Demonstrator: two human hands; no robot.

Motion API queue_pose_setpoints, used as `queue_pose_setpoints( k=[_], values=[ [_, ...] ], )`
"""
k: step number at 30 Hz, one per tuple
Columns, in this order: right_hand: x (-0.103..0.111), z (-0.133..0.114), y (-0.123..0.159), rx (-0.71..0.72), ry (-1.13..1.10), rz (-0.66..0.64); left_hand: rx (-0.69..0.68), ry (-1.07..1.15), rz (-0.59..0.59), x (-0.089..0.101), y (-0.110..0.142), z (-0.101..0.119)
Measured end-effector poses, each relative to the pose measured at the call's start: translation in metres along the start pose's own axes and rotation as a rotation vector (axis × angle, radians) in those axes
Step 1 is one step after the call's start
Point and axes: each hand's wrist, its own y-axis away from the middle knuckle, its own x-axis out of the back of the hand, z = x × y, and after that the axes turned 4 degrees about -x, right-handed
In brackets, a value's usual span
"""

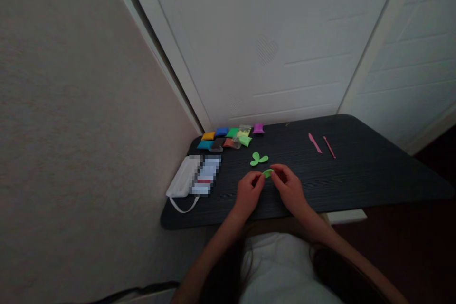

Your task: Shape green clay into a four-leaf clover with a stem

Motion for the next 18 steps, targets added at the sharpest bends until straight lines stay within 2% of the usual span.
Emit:
queue_pose_setpoints(
  k=[7, 12, 18],
  values=[
    [-0.0017, -0.0020, -0.0006, 0.054, 0.051, -0.067, 0.055, 0.042, 0.091, 0.0010, 0.0001, 0.0000],
    [-0.0043, 0.0009, -0.0007, 0.031, 0.020, -0.143, 0.085, 0.061, 0.104, 0.0028, -0.0006, -0.0019],
    [-0.0059, -0.0004, 0.0000, 0.031, 0.040, -0.168, 0.130, 0.106, 0.107, 0.0032, -0.0011, -0.0010]
  ],
)
